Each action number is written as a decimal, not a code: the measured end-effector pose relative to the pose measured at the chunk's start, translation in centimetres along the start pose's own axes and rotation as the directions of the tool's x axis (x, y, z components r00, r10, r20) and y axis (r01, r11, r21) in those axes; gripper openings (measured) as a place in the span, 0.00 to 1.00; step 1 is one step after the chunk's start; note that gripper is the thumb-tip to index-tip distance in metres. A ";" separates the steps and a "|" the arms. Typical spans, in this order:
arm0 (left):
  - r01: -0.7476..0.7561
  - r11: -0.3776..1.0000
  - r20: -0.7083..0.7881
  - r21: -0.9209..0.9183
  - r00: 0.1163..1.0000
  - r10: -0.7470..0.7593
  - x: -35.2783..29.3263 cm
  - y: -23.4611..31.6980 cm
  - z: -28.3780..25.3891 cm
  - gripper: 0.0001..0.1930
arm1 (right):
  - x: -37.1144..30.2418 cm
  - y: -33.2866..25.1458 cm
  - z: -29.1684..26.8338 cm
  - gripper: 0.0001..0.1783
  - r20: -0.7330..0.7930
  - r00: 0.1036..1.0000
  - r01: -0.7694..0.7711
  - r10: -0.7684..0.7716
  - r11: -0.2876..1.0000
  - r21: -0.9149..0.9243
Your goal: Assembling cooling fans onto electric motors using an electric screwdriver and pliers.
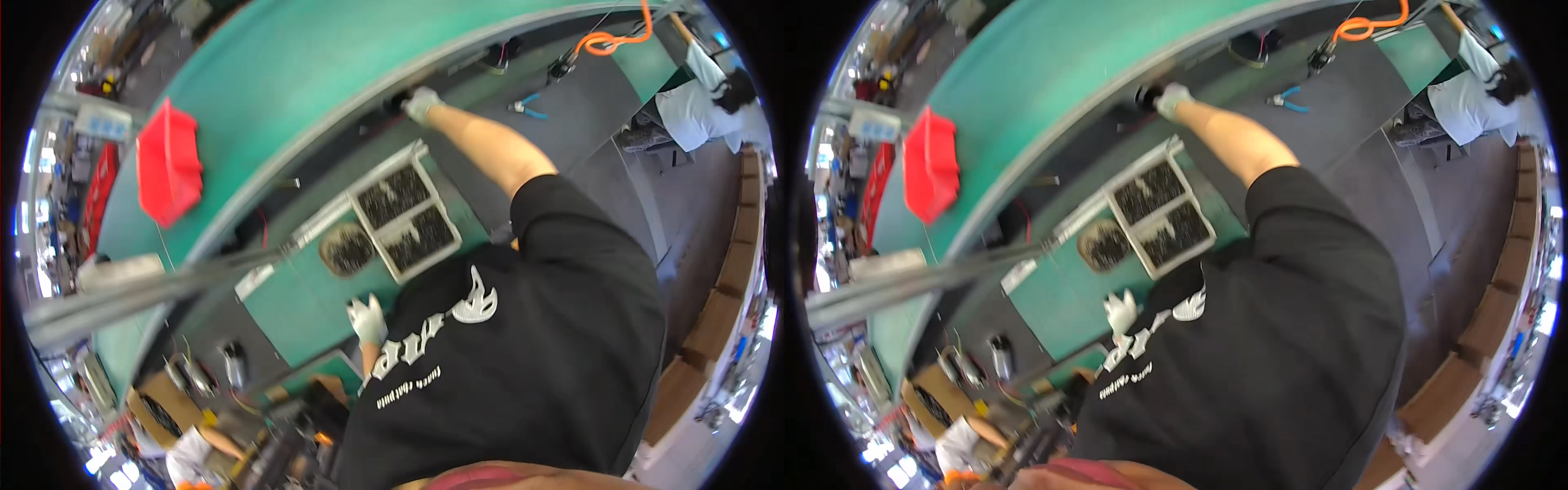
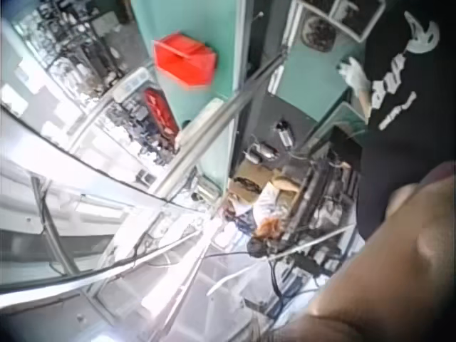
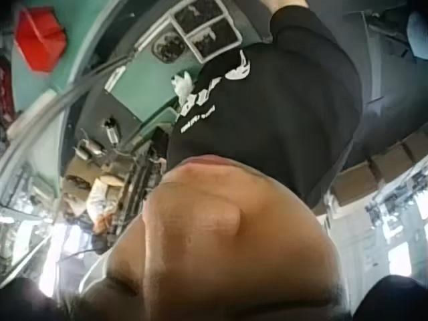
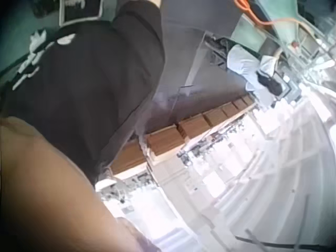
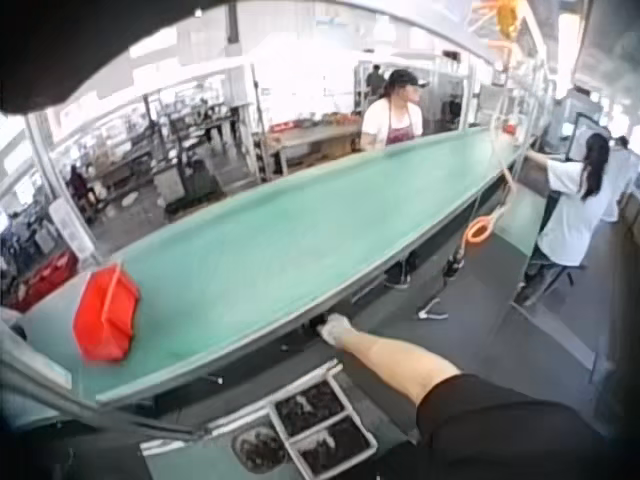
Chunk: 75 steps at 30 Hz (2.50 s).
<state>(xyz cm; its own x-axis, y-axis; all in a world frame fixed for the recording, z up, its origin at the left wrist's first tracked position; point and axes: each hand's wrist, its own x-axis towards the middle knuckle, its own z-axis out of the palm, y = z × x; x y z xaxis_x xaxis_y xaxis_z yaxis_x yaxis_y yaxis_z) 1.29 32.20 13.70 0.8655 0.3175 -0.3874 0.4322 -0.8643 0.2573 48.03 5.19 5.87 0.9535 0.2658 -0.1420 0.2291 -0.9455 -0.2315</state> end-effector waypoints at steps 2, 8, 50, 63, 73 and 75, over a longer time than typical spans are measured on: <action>0.201 0.970 -0.092 -0.141 0.972 -0.215 -0.1 -6.5 8.7 0.24 | -4.8 -3.1 -6.2 0.19 0.138 0.947 -0.322 0.292 0.869 0.374; 0.163 0.825 -0.353 -0.541 0.846 -0.399 -1.7 2.8 1.0 0.19 | -13.9 5.5 -6.9 0.17 0.148 0.916 -0.385 0.374 0.712 0.588; -0.287 0.816 0.258 0.502 0.950 0.175 14.6 20.8 0.5 0.23 | -12.8 34.2 -17.4 0.33 -0.409 0.738 -0.190 0.537 0.747 0.637; -0.411 0.686 0.276 0.600 0.912 0.305 10.6 23.4 -3.6 0.24 | -25.8 17.0 -24.1 0.19 -0.373 0.785 0.311 0.494 0.205 0.928; -0.476 0.458 0.113 0.751 0.775 0.621 26.0 10.6 8.0 0.25 | -33.9 9.4 -21.8 0.14 -0.011 0.919 0.063 0.394 -0.120 0.991; -0.474 0.695 -0.030 0.541 0.815 0.579 25.1 11.3 8.1 0.25 | -35.6 9.2 -23.8 0.15 0.052 0.931 -0.007 0.360 -0.125 0.992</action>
<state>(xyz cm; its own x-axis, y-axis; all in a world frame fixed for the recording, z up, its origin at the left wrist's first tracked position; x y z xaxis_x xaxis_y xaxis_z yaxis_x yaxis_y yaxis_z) 25.89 27.24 -0.24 0.9630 -0.2299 -0.1405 -0.2466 -0.9621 -0.1166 20.89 -17.43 31.73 0.9604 -0.0831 -0.2659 -0.2298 0.3034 -0.9248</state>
